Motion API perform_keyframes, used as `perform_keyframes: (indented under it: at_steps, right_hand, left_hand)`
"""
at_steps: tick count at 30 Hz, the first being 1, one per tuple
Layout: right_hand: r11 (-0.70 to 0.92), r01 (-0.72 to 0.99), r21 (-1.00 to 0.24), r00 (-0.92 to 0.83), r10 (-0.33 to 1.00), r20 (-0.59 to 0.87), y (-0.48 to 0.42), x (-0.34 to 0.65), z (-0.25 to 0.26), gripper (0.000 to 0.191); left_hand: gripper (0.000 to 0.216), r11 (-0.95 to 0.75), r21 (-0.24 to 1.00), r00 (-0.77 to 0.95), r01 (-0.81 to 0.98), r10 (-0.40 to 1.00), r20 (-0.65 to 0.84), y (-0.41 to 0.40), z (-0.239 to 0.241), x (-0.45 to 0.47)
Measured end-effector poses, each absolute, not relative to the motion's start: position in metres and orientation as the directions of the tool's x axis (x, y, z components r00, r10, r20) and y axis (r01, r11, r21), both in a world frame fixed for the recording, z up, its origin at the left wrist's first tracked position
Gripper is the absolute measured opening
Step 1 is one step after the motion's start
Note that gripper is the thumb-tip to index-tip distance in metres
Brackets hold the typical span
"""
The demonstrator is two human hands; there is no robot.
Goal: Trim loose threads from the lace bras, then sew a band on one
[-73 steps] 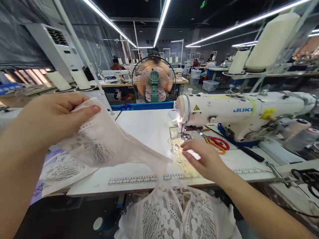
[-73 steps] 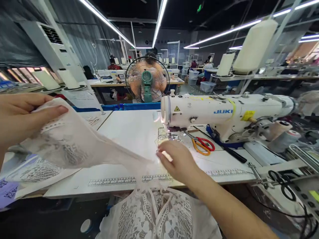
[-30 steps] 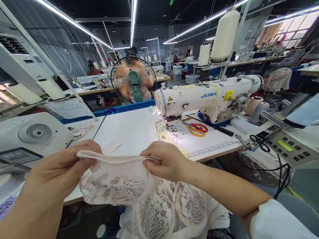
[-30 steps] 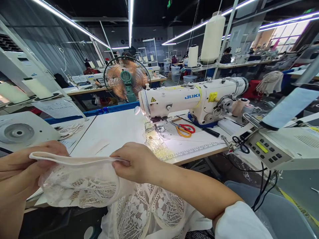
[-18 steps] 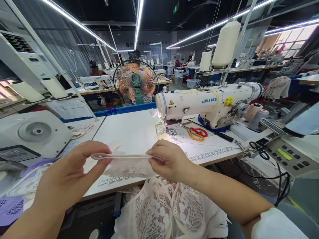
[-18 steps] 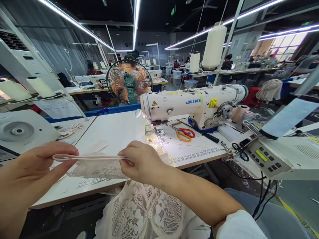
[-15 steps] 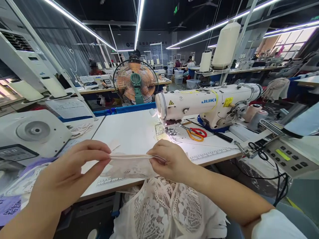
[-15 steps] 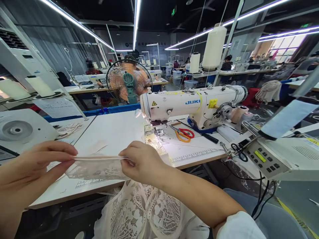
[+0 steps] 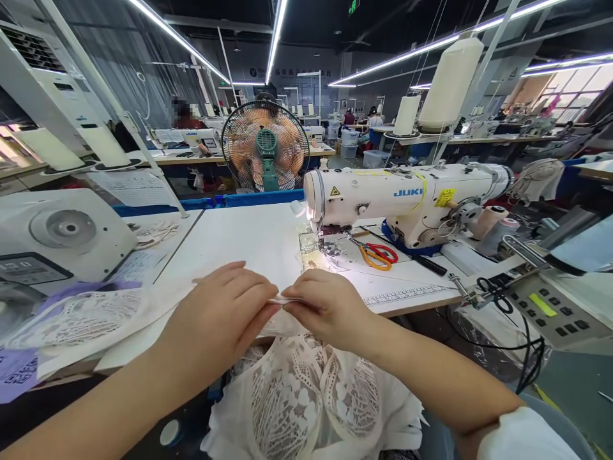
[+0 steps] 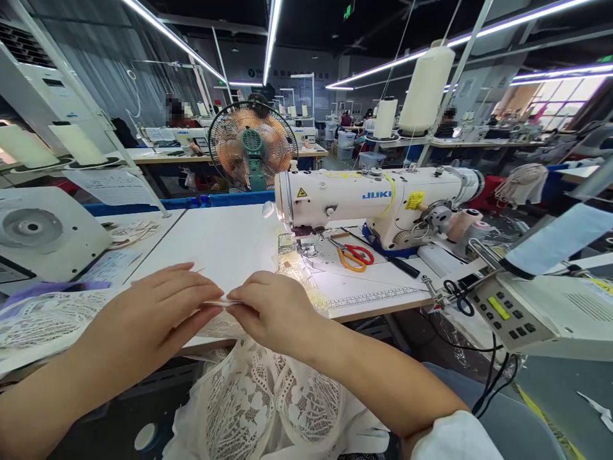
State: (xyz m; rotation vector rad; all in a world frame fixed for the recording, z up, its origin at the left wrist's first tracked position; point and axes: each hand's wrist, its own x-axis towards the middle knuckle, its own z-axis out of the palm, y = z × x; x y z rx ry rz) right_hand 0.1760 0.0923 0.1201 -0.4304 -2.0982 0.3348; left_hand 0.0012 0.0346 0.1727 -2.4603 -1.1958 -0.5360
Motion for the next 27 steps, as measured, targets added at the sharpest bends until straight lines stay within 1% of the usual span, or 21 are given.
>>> perform_keyframes:
  at_steps: [3, 5, 6, 8, 10, 13, 19, 23, 25, 27]
  right_hand:
    - [0.891, 0.170, -0.422, -0.530, 0.444, 0.723, 0.092, 0.178, 0.121, 0.014]
    - [0.875, 0.180, -0.449, -0.557, 0.467, 0.687, 0.093, 0.180, 0.122, 0.012]
    - [0.867, 0.183, -0.463, -0.567, 0.478, 0.671, 0.093, 0.181, 0.122, 0.011]
    - [0.857, 0.183, -0.483, -0.581, 0.490, 0.650, 0.094, 0.182, 0.124, 0.011]
    - [0.849, 0.176, -0.497, -0.595, 0.494, 0.633, 0.095, 0.183, 0.125, 0.012]
    - [0.839, 0.176, -0.515, -0.613, 0.503, 0.609, 0.095, 0.183, 0.125, 0.013]
    - [0.814, 0.198, -0.545, -0.630, 0.532, 0.566, 0.095, 0.182, 0.126, 0.016]
    - [0.771, 0.213, -0.599, -0.663, 0.565, 0.491, 0.095, 0.185, 0.131, 0.017]
    - [0.761, 0.199, -0.618, -0.707, 0.548, 0.446, 0.098, 0.188, 0.134, 0.015]
    - [0.781, 0.178, -0.599, -0.785, 0.480, 0.392, 0.103, 0.193, 0.137, 0.013]
  left_hand:
    - [0.026, -0.563, 0.121, 0.503, 0.818, 0.800, 0.327, 0.042, 0.171, 0.000]
    - [0.027, -0.522, 0.270, 0.461, 0.809, 0.848, 0.261, 0.045, 0.169, -0.003]
    - [0.026, -0.505, 0.322, 0.446, 0.801, 0.862, 0.243, 0.045, 0.169, -0.005]
    - [0.025, -0.479, 0.383, 0.423, 0.790, 0.878, 0.224, 0.046, 0.168, -0.007]
    - [0.024, -0.442, 0.401, 0.403, 0.802, 0.897, 0.182, 0.045, 0.169, -0.006]
    - [0.025, -0.419, 0.383, 0.397, 0.823, 0.907, 0.140, 0.044, 0.170, -0.004]
    - [0.026, -0.533, 0.307, 0.487, 0.788, 0.846, 0.217, 0.042, 0.165, -0.003]
    - [0.025, -0.556, 0.318, 0.514, 0.768, 0.831, 0.213, 0.040, 0.164, -0.002]
    - [0.025, -0.554, 0.340, 0.523, 0.760, 0.832, 0.187, 0.040, 0.165, -0.001]
    - [0.026, -0.554, 0.353, 0.538, 0.754, 0.829, 0.153, 0.040, 0.167, -0.001]
